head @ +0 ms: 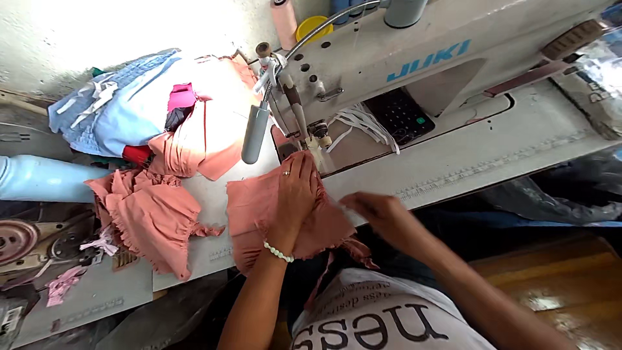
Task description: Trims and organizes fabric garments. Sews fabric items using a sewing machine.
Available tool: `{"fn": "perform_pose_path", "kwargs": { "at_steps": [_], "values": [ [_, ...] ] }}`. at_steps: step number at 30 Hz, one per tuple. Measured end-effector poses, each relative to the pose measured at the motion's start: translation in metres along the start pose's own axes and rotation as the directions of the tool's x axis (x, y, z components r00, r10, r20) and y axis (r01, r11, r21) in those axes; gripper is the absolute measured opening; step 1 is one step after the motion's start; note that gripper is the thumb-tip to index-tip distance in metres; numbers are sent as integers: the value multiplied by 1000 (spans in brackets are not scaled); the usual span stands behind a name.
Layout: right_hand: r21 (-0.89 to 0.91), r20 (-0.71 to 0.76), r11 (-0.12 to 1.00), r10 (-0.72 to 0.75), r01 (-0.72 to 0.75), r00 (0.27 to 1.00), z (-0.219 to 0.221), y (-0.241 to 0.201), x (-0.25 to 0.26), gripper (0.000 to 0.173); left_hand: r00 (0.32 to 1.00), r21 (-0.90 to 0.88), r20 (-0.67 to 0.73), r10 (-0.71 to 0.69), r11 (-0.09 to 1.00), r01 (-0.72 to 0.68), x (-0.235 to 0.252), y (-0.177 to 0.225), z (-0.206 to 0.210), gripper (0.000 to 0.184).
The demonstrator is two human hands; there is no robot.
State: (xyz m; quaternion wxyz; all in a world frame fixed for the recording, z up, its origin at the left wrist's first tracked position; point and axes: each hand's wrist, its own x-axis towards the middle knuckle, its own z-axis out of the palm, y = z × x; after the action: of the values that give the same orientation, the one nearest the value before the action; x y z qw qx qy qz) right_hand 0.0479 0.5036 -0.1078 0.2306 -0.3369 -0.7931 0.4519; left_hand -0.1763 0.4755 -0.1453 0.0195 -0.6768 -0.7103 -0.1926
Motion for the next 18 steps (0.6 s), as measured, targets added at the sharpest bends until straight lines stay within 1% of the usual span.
{"fn": "perform_pose_path", "kwargs": {
  "at_steps": [1, 2, 3, 5, 7, 9, 11, 14, 18],
  "values": [
    [-86, -126, 996, -31, 20, 991, -11, 9, 2, 26, 1000, -6, -4, 9, 1000, -9, 2, -2, 0, 39],
    [-178, -242, 984, -52, 8, 969, -25, 19, 5, 26, 1000, -12, -14, 17, 1000, -17, 5, -3, 0, 38],
    [-263, -338, 964, -60, -33, 939, -42, 28, 9, 26, 999, -19, -29, 22, 1000, -22, 7, -4, 0, 37],
    [-383, -475, 911, -50, -155, 879, -77, 45, 16, 31, 999, -11, -41, 23, 1000, -23, 8, -4, 0, 37],
    [-471, -573, 848, -86, -242, 815, -107, 63, 19, 36, 999, -3, -40, 15, 1000, -15, 8, -4, -1, 37],
    [-535, -633, 794, -150, -289, 759, -130, 81, 21, 40, 999, -3, -36, 14, 1000, -14, 8, -4, -1, 37],
    [-597, -652, 740, -225, -308, 724, -142, 98, 24, 42, 999, -6, -39, 17, 1000, -18, 8, -5, -2, 37],
    [-606, -659, 715, -207, -347, 723, -144, 111, 28, 45, 998, -13, -53, 25, 1000, -26, 9, -6, -2, 36],
    [-583, -675, 720, -171, -376, 718, -139, 111, 28, 46, 998, -14, -60, 34, 999, -35, 9, -8, 0, 35]
  ]
}}
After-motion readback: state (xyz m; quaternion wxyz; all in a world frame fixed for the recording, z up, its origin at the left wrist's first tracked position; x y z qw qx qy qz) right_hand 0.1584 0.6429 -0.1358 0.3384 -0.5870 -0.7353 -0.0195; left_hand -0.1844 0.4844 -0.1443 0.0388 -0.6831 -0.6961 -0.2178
